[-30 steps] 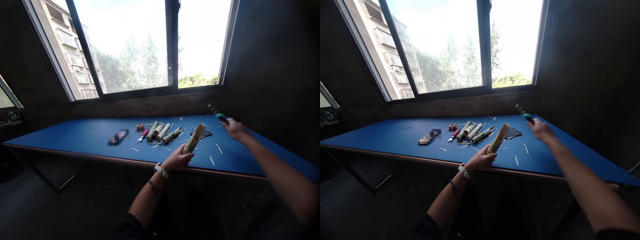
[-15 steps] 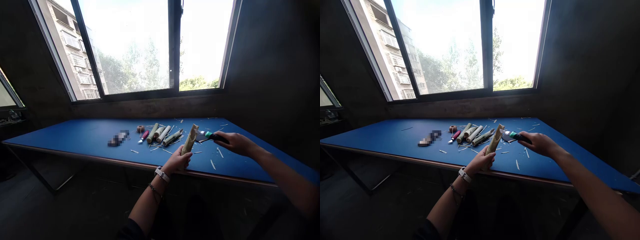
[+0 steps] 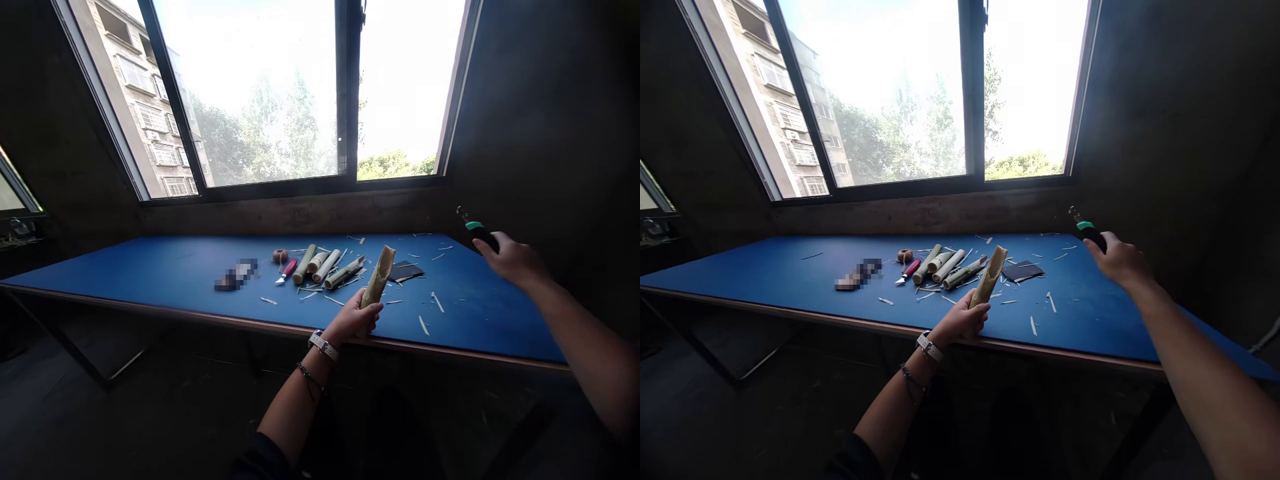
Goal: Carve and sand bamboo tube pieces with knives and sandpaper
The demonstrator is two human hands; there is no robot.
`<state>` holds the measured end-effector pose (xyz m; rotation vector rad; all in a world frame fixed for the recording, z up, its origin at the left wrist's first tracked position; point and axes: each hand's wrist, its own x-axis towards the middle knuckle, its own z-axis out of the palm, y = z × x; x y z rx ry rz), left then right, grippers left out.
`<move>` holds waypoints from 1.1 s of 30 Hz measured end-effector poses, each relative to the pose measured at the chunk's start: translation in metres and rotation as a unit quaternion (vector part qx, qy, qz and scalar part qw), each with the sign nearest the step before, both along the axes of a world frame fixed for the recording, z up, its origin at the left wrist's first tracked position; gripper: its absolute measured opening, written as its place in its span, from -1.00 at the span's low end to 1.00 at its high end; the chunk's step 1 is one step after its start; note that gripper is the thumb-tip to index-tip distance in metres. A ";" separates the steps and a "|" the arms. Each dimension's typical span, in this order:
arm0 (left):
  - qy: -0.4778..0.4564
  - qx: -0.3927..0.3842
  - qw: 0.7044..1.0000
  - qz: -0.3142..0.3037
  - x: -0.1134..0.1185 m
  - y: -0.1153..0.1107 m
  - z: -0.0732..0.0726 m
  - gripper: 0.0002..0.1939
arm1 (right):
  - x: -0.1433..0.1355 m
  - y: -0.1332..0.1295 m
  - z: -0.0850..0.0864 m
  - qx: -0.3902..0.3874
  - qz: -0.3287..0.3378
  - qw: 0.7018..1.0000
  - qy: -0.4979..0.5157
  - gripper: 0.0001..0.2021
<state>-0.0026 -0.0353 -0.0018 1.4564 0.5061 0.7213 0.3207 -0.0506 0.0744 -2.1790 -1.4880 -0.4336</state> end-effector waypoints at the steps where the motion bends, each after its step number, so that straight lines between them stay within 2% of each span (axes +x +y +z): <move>1: -0.002 -0.002 1.000 0.002 0.000 0.001 -0.001 -0.52 | -0.002 -0.004 0.000 -0.010 0.018 1.000 0.018 -0.26; 3: -0.003 -0.002 1.000 0.000 0.000 0.001 -0.001 -0.53 | -0.014 -0.012 -0.002 -0.045 0.106 0.993 0.032 -0.35; 6: -0.002 0.001 1.000 -0.006 -0.001 0.000 0.000 -0.54 | -0.038 -0.023 -0.008 -0.106 0.249 0.962 -0.033 -0.46; 8: 0.008 0.003 1.000 -0.011 -0.002 0.000 0.002 -0.53 | -0.049 -0.025 -0.010 -0.127 0.273 0.951 -0.071 -0.47; 13: 0.021 0.001 1.000 0.001 -0.001 0.003 0.001 -0.51 | -0.056 -0.013 -0.016 -0.108 0.189 0.969 -0.114 -0.44; 16: 0.008 -0.007 1.000 -0.009 -0.001 0.006 -0.001 -0.53 | -0.049 -0.003 -0.014 -0.079 0.149 0.985 -0.029 -0.43; 19: 0.008 -0.004 1.000 -0.024 -0.002 0.005 -0.003 -0.54 | -0.032 0.001 -0.006 -0.022 0.034 0.996 0.081 -0.32; 21: 0.005 -0.007 1.000 -0.019 -0.002 0.004 -0.003 -0.56 | -0.022 -0.003 -0.002 0.006 -0.010 0.995 0.096 -0.30; 23: 0.000 -0.012 1.000 -0.007 -0.002 0.003 -0.002 -0.57 | -0.021 -0.010 -0.002 0.006 0.007 0.995 0.100 -0.34; 25: -0.001 -0.010 1.000 0.000 -0.001 0.002 -0.001 -0.56 | -0.028 -0.017 -0.005 -0.036 0.103 0.990 0.087 -0.40; 27: 0.002 -0.007 1.000 0.002 -0.001 0.002 0.000 -0.53 | -0.040 -0.023 -0.011 -0.096 0.214 0.971 0.033 -0.42; 28: 0.006 -0.007 1.000 0.002 -0.002 0.002 0.001 -0.53 | -0.045 -0.023 -0.014 -0.118 0.246 0.962 -0.002 -0.42; 29: 0.011 -0.008 1.000 0.000 -0.002 0.002 0.001 -0.52 | -0.048 -0.022 -0.016 -0.128 0.252 0.958 -0.035 -0.41; 30: 0.017 -0.009 1.000 -0.003 -0.002 0.002 0.001 -0.51 | -0.049 -0.020 -0.018 -0.125 0.230 0.964 -0.052 -0.41; 33: 0.029 0.001 0.999 -0.019 -0.003 0.003 0.000 -0.49 | -0.040 -0.010 -0.019 -0.075 0.125 0.989 -0.024 -0.31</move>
